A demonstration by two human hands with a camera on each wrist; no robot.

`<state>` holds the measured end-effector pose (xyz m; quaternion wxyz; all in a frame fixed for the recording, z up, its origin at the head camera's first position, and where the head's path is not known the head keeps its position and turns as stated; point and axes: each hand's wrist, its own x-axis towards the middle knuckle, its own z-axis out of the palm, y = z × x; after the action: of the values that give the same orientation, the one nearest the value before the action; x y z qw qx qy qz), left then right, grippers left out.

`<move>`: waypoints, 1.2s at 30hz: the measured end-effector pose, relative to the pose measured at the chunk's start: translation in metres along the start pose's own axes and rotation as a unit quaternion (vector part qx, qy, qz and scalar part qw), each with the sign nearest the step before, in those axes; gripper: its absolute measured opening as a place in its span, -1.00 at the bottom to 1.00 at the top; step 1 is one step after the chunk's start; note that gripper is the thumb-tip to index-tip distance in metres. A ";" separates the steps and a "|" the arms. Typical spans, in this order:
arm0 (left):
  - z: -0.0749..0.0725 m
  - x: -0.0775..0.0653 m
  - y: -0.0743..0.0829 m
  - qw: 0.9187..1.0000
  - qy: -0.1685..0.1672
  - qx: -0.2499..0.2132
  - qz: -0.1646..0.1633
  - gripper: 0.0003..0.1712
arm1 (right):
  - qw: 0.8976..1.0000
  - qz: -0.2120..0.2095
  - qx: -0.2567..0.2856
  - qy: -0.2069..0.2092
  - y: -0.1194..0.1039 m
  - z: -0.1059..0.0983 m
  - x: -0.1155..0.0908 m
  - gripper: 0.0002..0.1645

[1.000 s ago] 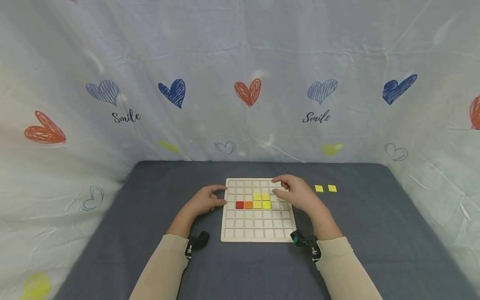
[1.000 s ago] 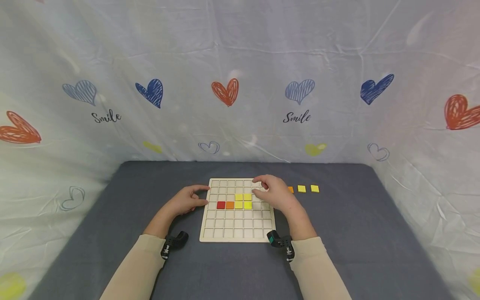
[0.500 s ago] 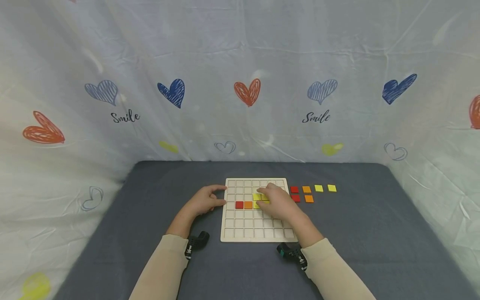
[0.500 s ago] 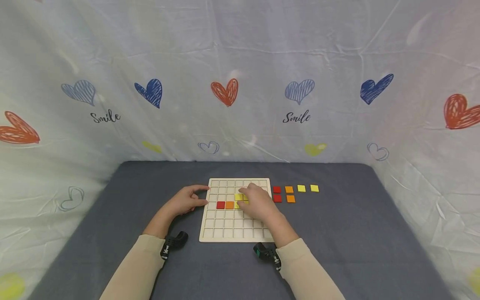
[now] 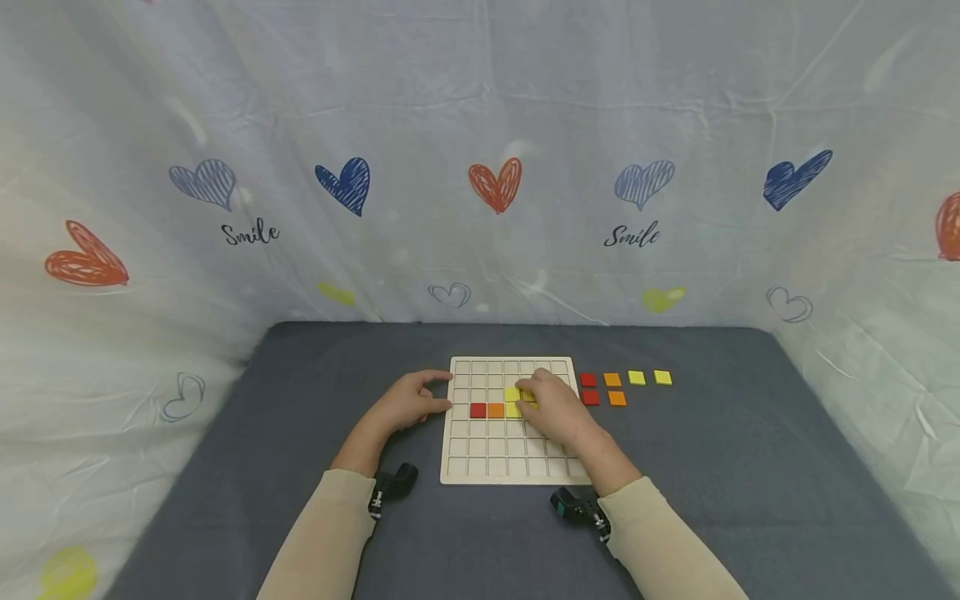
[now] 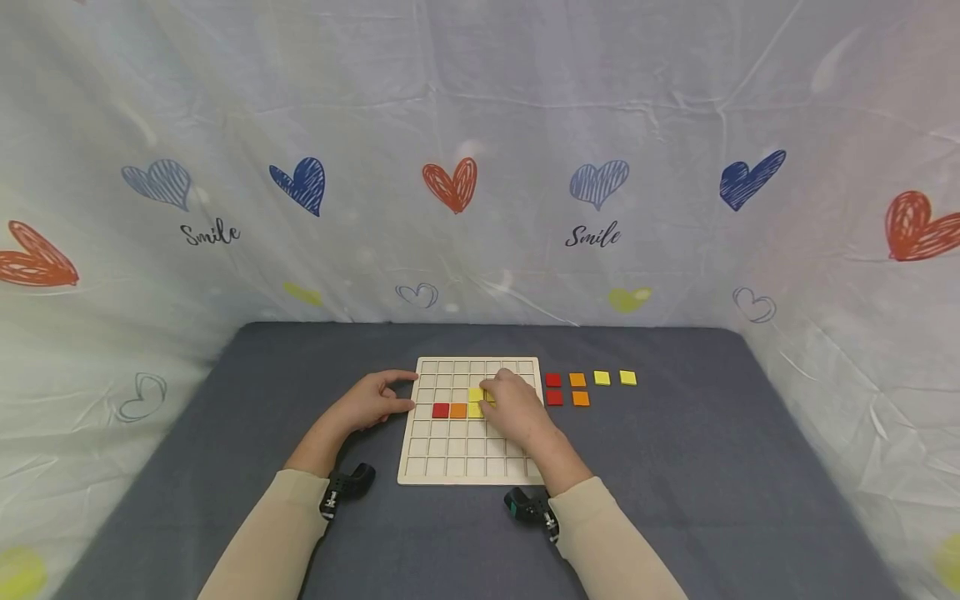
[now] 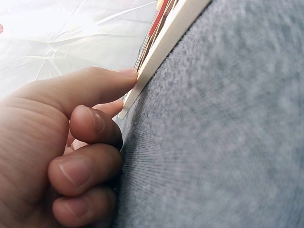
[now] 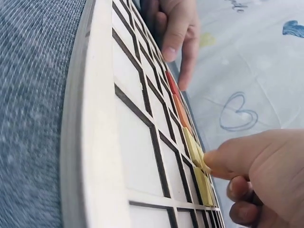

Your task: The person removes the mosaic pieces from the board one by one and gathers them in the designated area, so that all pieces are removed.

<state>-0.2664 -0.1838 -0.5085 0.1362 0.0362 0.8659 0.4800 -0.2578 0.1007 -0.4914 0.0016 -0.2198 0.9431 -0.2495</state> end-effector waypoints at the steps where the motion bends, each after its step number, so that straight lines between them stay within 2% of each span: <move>1: 0.000 0.000 0.000 1.000 0.000 0.000 0.001 -0.32 | 1.000 0.001 0.007 0.006 0.000 0.000 0.000 -0.58; 5: -0.001 0.000 0.000 1.000 -0.002 -0.001 0.003 -0.32 | 0.999 0.010 0.023 0.031 -0.001 0.001 0.001 -0.63; 10: -0.001 0.000 0.001 1.000 -0.004 0.000 0.000 -0.32 | 0.998 0.005 0.009 0.054 -0.001 0.003 0.001 -0.66; 16: -0.002 0.000 0.002 1.000 -0.004 -0.003 0.000 -0.33 | 0.998 -0.002 0.022 0.059 0.001 -0.002 0.002 -0.67; 26: -0.001 0.001 0.000 1.000 -0.007 -0.010 0.000 -0.31 | 0.994 0.019 0.095 0.054 0.004 -0.035 -0.004 -0.65; 36: 0.000 0.002 -0.001 1.000 -0.002 -0.005 0.001 -0.32 | 0.977 0.004 0.199 0.074 0.023 -0.069 -0.011 -0.67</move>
<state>-0.2682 -0.1844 -0.5096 0.1375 0.0369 0.8632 0.4844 -0.2646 0.1556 -0.4430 -0.0236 -0.1924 0.8731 -0.4474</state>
